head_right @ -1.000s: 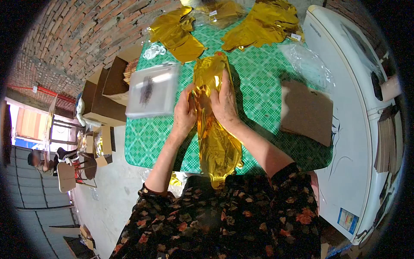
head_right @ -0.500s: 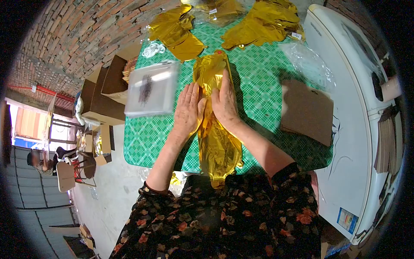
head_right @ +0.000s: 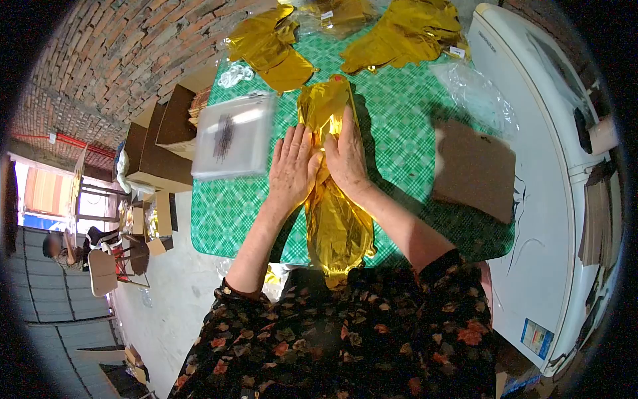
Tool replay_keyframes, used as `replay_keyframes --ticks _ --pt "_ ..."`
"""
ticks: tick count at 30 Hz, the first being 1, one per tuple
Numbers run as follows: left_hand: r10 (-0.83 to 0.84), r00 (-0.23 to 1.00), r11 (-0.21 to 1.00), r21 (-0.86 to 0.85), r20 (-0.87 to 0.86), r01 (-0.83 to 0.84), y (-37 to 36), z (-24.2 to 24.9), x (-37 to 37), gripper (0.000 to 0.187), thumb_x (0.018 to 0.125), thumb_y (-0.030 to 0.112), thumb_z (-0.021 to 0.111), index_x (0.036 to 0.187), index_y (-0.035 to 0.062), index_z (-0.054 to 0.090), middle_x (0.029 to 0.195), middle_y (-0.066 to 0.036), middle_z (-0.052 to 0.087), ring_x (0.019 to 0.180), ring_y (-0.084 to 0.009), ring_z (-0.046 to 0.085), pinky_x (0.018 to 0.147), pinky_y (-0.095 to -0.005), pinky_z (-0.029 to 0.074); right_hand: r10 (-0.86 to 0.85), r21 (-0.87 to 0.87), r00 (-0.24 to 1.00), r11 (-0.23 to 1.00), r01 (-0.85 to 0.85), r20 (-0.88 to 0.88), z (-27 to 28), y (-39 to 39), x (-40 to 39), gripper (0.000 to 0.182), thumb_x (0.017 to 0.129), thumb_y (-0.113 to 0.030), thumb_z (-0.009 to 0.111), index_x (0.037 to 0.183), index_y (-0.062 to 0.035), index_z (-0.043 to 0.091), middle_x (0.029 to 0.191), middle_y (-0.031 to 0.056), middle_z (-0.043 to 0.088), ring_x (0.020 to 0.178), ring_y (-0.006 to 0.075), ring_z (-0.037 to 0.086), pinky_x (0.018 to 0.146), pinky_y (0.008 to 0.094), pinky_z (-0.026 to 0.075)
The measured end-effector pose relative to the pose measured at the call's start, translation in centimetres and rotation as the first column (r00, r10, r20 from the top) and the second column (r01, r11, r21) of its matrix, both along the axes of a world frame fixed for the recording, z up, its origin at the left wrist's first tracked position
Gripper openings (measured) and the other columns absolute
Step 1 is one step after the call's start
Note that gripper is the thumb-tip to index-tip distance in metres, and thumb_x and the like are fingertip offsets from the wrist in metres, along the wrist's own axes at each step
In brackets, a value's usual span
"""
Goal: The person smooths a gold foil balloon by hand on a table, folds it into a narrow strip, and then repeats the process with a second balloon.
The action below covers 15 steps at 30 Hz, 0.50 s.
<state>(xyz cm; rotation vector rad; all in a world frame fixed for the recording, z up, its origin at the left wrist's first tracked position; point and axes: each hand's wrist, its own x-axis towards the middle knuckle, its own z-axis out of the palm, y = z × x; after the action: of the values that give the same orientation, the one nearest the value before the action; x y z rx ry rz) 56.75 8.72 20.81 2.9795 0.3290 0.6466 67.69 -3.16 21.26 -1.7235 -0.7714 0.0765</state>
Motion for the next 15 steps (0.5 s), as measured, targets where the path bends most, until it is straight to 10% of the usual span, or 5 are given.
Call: replay_keyframes --ticks 15 --pt "0.028 0.999 0.998 -0.062 0.024 -0.027 -0.2 0.5 0.0 0.063 0.107 0.037 0.045 0.159 0.0032 0.03 0.164 -0.019 0.032 0.152 -0.0355 0.028 0.124 -0.0501 0.022 -0.057 0.02 0.993 0.998 0.055 0.104 -0.9 0.3 0.2 0.069 0.101 -0.014 0.053 0.157 0.0028 0.018 0.147 0.032 0.046 0.131 0.0487 0.051 0.104 0.0505 0.046"
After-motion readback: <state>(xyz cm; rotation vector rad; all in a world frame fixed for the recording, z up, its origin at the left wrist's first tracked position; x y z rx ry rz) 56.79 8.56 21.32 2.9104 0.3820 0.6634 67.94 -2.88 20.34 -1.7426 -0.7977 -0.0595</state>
